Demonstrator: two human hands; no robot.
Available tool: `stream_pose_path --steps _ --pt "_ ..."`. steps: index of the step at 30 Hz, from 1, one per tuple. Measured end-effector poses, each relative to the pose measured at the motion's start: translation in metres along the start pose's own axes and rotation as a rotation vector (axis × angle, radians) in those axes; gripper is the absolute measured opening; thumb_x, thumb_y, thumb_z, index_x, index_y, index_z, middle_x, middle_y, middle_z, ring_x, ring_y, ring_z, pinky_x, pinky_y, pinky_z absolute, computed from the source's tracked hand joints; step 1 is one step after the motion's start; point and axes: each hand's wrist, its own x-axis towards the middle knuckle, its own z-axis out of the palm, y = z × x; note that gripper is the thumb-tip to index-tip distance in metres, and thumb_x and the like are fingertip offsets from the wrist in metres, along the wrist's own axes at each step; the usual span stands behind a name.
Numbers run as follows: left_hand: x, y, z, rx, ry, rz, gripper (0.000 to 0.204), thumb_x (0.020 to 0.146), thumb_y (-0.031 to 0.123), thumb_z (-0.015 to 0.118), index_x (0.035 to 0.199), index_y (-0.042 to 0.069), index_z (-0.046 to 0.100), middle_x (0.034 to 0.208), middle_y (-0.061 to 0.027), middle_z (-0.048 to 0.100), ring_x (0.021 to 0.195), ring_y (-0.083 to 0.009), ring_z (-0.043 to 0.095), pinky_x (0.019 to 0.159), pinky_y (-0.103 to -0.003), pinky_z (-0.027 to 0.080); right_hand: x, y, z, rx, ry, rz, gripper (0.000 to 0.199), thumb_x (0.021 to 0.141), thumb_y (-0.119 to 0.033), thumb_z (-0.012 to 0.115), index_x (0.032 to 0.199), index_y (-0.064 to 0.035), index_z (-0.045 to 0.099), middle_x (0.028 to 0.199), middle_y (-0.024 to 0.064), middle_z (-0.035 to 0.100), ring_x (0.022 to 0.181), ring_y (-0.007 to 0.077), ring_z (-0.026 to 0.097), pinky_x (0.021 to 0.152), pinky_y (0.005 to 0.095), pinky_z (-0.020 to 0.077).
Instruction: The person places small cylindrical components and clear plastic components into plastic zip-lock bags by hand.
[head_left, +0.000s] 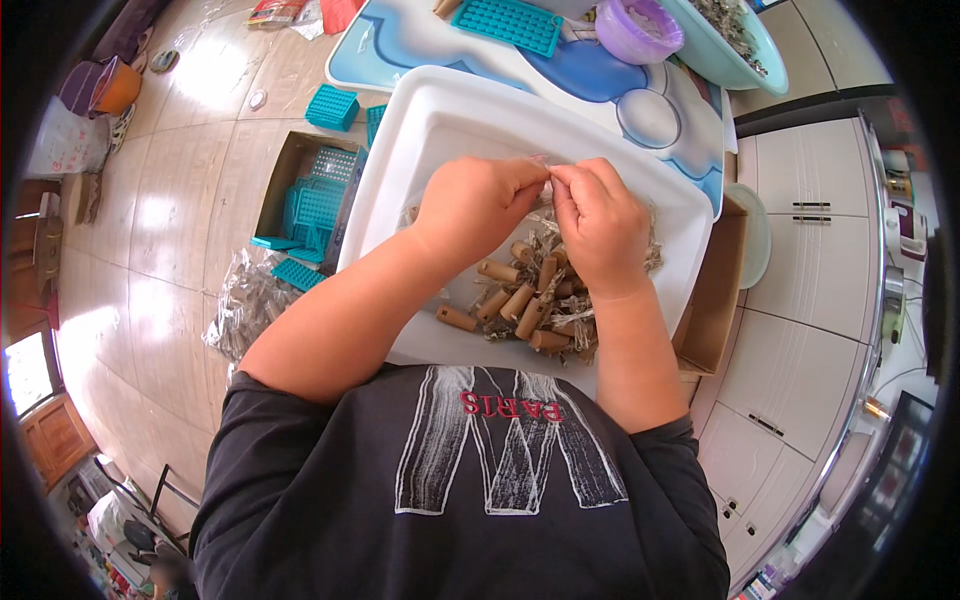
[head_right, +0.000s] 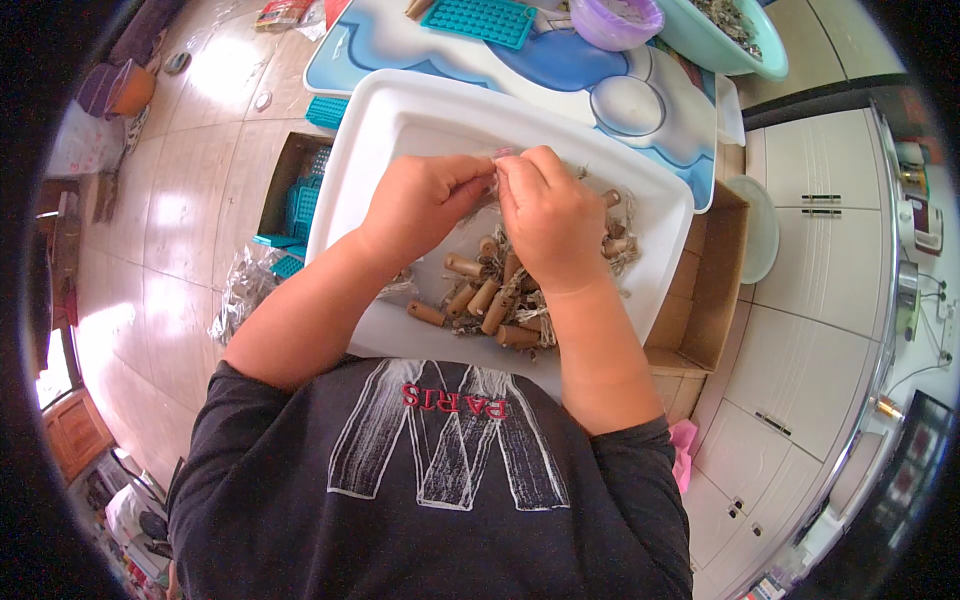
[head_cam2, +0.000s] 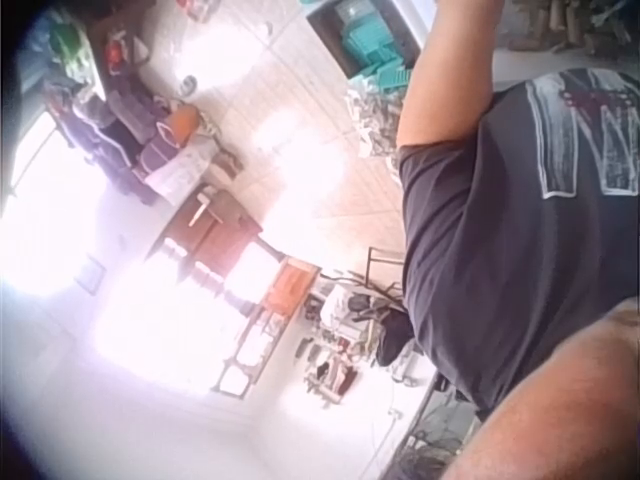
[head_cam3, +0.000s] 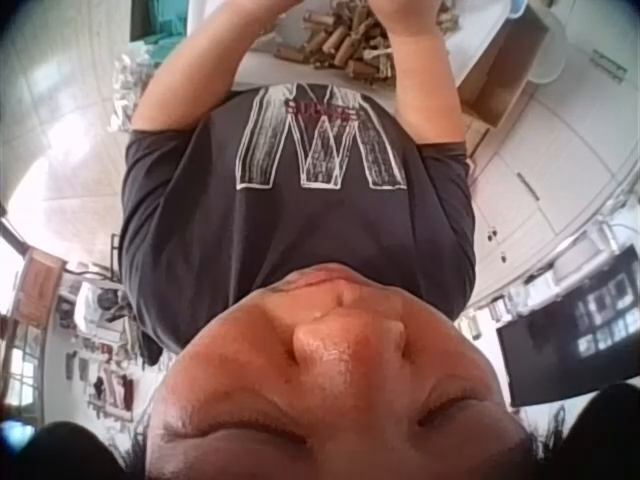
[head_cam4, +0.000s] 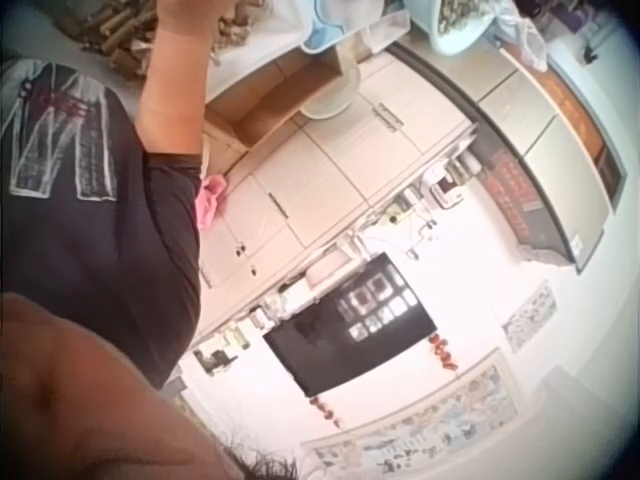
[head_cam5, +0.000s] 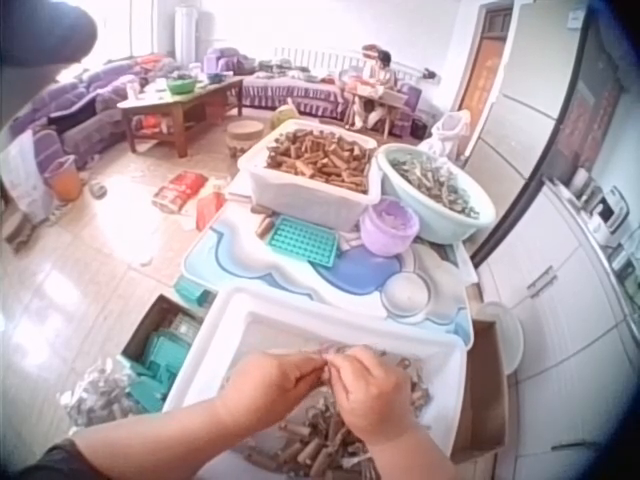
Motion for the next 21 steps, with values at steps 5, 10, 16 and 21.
stream_pose_path --steps 5,10,16,21 --pt "0.0006 -0.0015 0.0005 -0.126 0.014 -0.048 0.019 0.082 0.011 0.059 0.099 0.003 0.062 0.078 -0.0142 0.065 0.067 -0.0175 0.062 0.063 -0.027 0.047 -0.002 0.0057 0.0023 0.171 -0.004 0.124 0.01 0.072 -0.006 0.064 0.081 -0.0089 0.06 0.076 0.0035 0.057 0.062 0.0228 0.059 0.053 0.0312 0.0475" --pt "0.0017 -0.0025 0.0009 -0.237 0.018 -0.073 0.019 0.082 0.011 0.059 0.099 0.003 0.062 0.078 -0.0149 0.064 0.068 -0.0188 0.063 0.063 -0.028 0.048 -0.0002 0.005 0.0002 0.147 -0.005 0.054 0.01 0.072 -0.006 0.064 0.081 -0.0084 0.06 0.076 0.0042 0.058 0.062 0.0234 0.058 0.053 0.0316 0.0472" --pt "0.0003 -0.0012 0.001 -0.108 0.002 -0.031 0.019 0.083 0.011 0.059 0.098 0.002 0.063 0.079 -0.012 0.065 0.067 -0.0115 0.059 0.063 -0.026 0.047 -0.0009 0.0042 0.0023 0.178 0.006 0.133 0.007 0.074 -0.005 0.063 0.079 -0.0074 0.059 0.077 0.0051 0.059 0.061 0.0218 0.058 0.052 0.0299 0.0466" --pt "0.002 -0.0064 0.006 -0.301 0.071 -0.062 0.017 0.079 0.019 0.06 0.092 0.009 0.067 0.069 -0.0138 0.062 0.061 -0.0275 0.06 0.059 -0.034 0.048 -0.004 0.0054 0.0033 0.432 0.065 0.302 0.003 0.08 -0.008 0.061 0.082 -0.0053 0.059 0.074 0.0018 0.059 0.059 0.0111 0.056 0.052 0.0226 0.0439"
